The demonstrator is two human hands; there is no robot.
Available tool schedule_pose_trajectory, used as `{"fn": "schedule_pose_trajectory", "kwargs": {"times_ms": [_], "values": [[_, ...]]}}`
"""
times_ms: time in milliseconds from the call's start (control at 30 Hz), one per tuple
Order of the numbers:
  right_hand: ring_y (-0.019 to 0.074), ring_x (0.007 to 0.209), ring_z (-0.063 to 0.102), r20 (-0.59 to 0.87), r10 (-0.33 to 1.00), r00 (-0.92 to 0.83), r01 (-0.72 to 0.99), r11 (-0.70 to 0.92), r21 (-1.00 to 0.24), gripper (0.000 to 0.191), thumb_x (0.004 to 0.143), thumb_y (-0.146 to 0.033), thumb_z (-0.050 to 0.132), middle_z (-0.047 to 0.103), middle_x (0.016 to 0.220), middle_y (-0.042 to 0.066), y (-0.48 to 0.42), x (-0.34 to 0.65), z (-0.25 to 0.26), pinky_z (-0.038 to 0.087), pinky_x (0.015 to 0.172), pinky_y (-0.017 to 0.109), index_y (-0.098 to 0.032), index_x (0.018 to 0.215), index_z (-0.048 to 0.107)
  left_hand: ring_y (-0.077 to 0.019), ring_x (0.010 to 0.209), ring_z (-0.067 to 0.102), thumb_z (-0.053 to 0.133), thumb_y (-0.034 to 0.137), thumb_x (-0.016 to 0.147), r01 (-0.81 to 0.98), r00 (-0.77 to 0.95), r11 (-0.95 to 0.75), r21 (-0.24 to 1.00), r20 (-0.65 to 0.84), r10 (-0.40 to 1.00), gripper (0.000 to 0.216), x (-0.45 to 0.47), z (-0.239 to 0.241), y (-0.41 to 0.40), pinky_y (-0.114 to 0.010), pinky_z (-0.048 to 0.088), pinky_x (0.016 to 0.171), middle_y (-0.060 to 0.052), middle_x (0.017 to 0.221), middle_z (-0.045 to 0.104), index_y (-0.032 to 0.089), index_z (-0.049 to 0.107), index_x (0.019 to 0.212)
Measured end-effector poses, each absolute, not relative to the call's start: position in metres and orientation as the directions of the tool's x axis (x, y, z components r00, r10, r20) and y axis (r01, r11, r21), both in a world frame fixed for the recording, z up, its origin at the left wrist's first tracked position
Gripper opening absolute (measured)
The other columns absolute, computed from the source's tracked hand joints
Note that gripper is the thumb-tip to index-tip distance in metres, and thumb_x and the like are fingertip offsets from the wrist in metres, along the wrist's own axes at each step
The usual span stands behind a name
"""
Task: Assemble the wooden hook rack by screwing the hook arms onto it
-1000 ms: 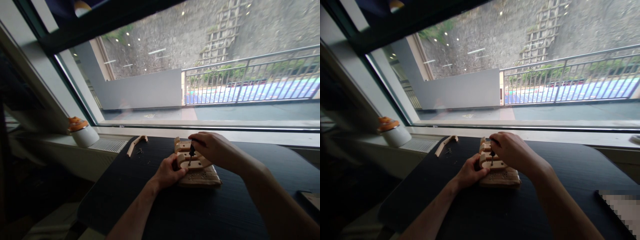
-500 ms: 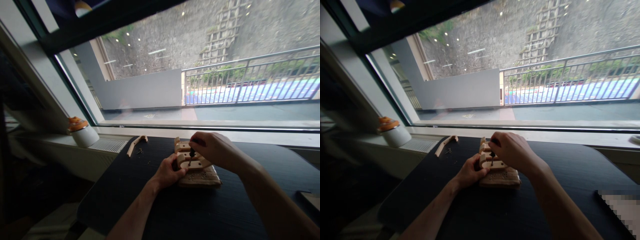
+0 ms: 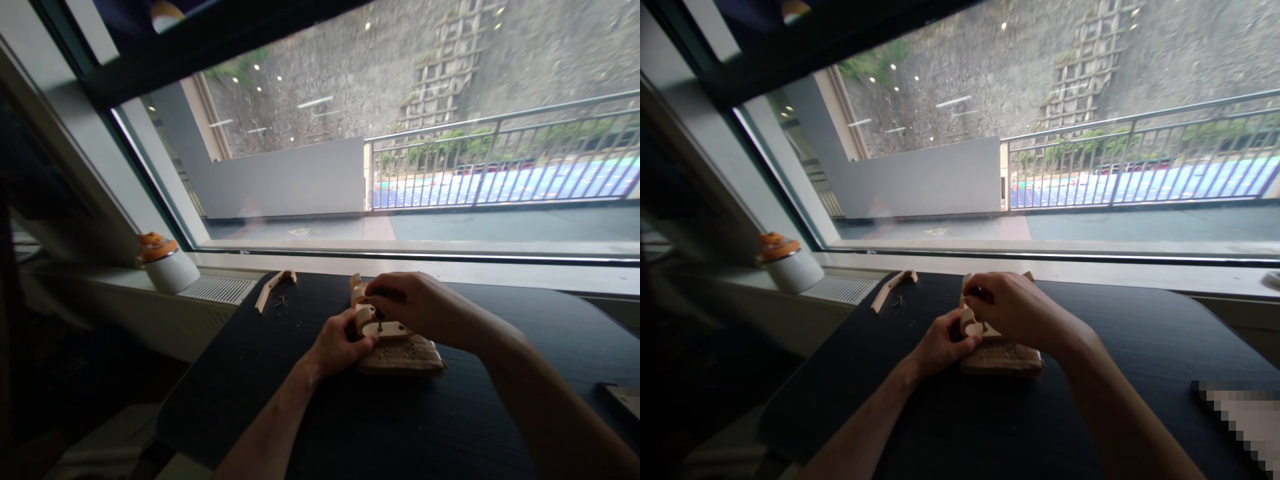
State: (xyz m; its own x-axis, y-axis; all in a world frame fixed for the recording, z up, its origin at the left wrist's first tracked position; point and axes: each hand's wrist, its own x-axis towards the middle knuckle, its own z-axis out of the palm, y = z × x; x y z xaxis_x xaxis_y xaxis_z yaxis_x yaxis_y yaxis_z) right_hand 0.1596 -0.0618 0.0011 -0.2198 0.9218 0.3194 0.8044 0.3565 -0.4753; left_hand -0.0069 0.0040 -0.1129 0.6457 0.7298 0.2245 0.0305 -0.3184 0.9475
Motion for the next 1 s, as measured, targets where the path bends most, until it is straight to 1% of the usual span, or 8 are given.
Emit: {"fn": "schedule_pose_trajectory", "kwargs": {"times_ms": [67, 167, 367, 467, 567, 767, 833, 1000], "values": [[0.0105, 0.056, 0.053, 0.319, 0.93, -0.182, 0.825, 0.321, -0.465, 0.024, 0.085, -0.039, 0.048, 0.065, 0.066, -0.003, -0.0605, 0.1615, 0.0009, 0.034, 0.052, 0.022, -0.024, 0.086, 0.066, -0.014, 0.079, 0.06, 0.069, 0.023, 0.072, 0.008, 0.649, -0.295, 0.956, 0.219, 0.728, 0.032, -0.0063, -0.1144, 0.0045, -0.021, 0.046, 0.07, -0.001, 0.086, 0.065, 0.015, 0.062, 0.102], [0.0109, 0.053, 0.05, 0.35, 0.933, -0.086, 0.887, 0.232, -0.399, 0.026, 0.084, -0.041, 0.05, 0.062, 0.06, -0.002, -0.0582, 0.1667, 0.0011, 0.031, 0.049, 0.023, -0.021, 0.079, 0.065, -0.0159, 0.084, 0.062, 0.07, 0.023, 0.072, -0.004, 0.645, -0.279, 0.96, 0.216, 0.733, 0.034, -0.0052, -0.1156, 0.0049, -0.023, 0.047, 0.074, -0.003, 0.092, 0.066, 0.015, 0.061, 0.105], [0.0119, 0.053, 0.049, 0.382, 0.924, -0.009, 0.942, 0.135, -0.306, 0.027, 0.084, -0.044, 0.049, 0.061, 0.06, -0.002, -0.0548, 0.1671, -0.0012, 0.028, 0.049, 0.024, -0.023, 0.077, 0.063, -0.0172, 0.086, 0.062, 0.069, 0.025, 0.073, 0.011, 0.654, -0.274, 0.962, 0.2, 0.73, 0.036, -0.0051, -0.1152, 0.0053, -0.024, 0.048, 0.075, -0.004, 0.094, 0.066, 0.015, 0.06, 0.107], [0.0125, 0.057, 0.052, 0.402, 0.915, -0.032, 0.935, 0.17, -0.311, 0.024, 0.087, -0.04, 0.044, 0.064, 0.066, -0.002, -0.0526, 0.1624, -0.0048, 0.03, 0.052, 0.024, -0.025, 0.086, 0.063, -0.0169, 0.085, 0.061, 0.069, 0.026, 0.073, 0.047, 0.649, -0.299, 0.953, 0.199, 0.734, 0.036, -0.0057, -0.1159, 0.006, -0.025, 0.048, 0.075, -0.003, 0.093, 0.066, 0.016, 0.061, 0.107], [0.0123, 0.065, 0.057, 0.384, 0.917, -0.108, 0.89, 0.261, -0.373, 0.023, 0.089, -0.037, 0.042, 0.067, 0.075, -0.003, -0.0529, 0.1597, -0.0059, 0.034, 0.056, 0.023, -0.027, 0.09, 0.063, -0.0164, 0.083, 0.061, 0.068, 0.027, 0.074, 0.054, 0.652, -0.312, 0.949, 0.203, 0.73, 0.035, -0.006, -0.116, 0.0061, -0.024, 0.047, 0.074, -0.003, 0.092, 0.065, 0.016, 0.06, 0.106], [0.015, 0.082, 0.061, 0.36, 0.913, -0.194, 0.847, 0.341, -0.408, 0.028, 0.09, -0.03, 0.042, 0.07, 0.097, -0.001, -0.0581, 0.162, -0.0037, 0.039, 0.068, 0.024, -0.029, 0.107, 0.063, -0.0161, 0.082, 0.06, 0.067, 0.027, 0.073, 0.064, 0.643, -0.324, 0.944, 0.209, 0.736, 0.032, -0.0057, -0.1126, 0.0046, -0.024, 0.048, 0.072, -0.002, 0.089, 0.065, 0.015, 0.061, 0.103], [0.0156, 0.081, 0.062, 0.367, 0.912, -0.182, 0.85, 0.333, -0.407, 0.028, 0.089, -0.029, 0.042, 0.07, 0.096, 0.0, -0.0578, 0.1631, -0.0042, 0.039, 0.068, 0.024, -0.027, 0.108, 0.063, -0.0165, 0.084, 0.061, 0.067, 0.026, 0.073, 0.046, 0.649, -0.32, 0.946, 0.215, 0.73, 0.034, -0.0059, -0.1112, 0.004, -0.024, 0.048, 0.074, -0.002, 0.092, 0.065, 0.015, 0.061, 0.105], [0.0144, 0.064, 0.058, 0.364, 0.924, -0.113, 0.882, 0.262, -0.391, 0.029, 0.088, -0.037, 0.044, 0.069, 0.077, 0.002, -0.0551, 0.165, -0.0046, 0.037, 0.057, 0.024, -0.022, 0.101, 0.065, -0.0172, 0.087, 0.062, 0.068, 0.026, 0.073, 0.036, 0.65, -0.309, 0.951, 0.212, 0.73, 0.037, -0.0067, -0.1113, 0.0037, -0.025, 0.048, 0.077, -0.003, 0.095, 0.066, 0.016, 0.061, 0.108]]}}
